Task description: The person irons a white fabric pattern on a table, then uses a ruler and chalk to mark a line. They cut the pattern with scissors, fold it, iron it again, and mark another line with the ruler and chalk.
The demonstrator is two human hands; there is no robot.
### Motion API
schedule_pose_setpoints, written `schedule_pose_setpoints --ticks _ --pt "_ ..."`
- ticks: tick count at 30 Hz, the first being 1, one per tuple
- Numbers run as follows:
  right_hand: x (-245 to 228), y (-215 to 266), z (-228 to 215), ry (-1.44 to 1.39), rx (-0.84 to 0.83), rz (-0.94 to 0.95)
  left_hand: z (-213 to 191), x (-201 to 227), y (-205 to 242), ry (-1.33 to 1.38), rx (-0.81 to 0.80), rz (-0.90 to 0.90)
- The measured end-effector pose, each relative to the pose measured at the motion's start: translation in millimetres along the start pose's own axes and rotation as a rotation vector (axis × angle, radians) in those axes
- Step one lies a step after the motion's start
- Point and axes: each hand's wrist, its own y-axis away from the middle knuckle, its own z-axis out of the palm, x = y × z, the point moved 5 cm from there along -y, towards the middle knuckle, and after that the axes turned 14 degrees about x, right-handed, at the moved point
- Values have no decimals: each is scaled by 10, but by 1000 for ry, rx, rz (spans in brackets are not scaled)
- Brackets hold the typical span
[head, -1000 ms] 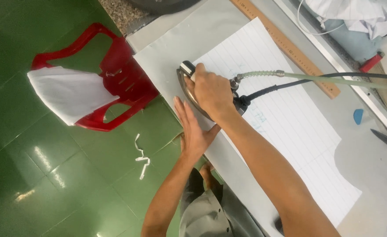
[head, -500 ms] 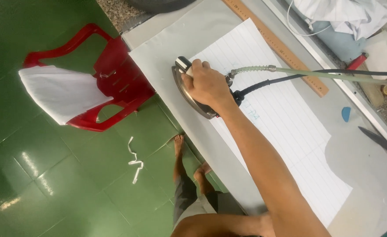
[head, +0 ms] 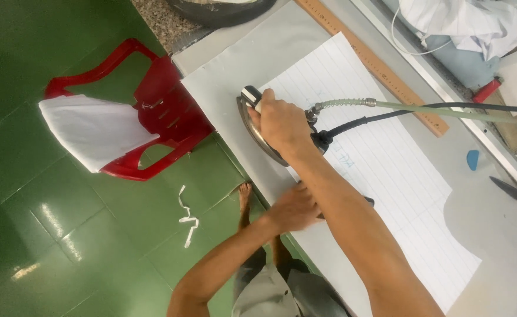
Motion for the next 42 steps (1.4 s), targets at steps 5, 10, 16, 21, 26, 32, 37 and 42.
schedule_pose_setpoints --ticks 5,10,16,21,26,32,37,42 --pt "-64 -108 -23 -5 6 -4 29 -222 217 -55 -219 -4" --pt "-117 -221 -8 27 9 -23 116 -371 289 -4 -406 -39" --pt "-190 -330 -44 43 28 -45 67 -337 190 -47 -569 -112" --pt "-281 -369 -180 2 23 -38 462 -170 383 35 -337 -187" --pt "-261 -425 -110 4 -6 -5 -100 -444 41 92 -391 -166" --pt "-256 -429 -87 16 -11 -11 -397 -471 -190 12 -499 -131" --pt "-287 -421 -109 15 0 -24 -365 -487 -107 14 -560 -173" --pt "-234 -412 -15 57 23 -42 -388 -466 -102 58 -467 -210"
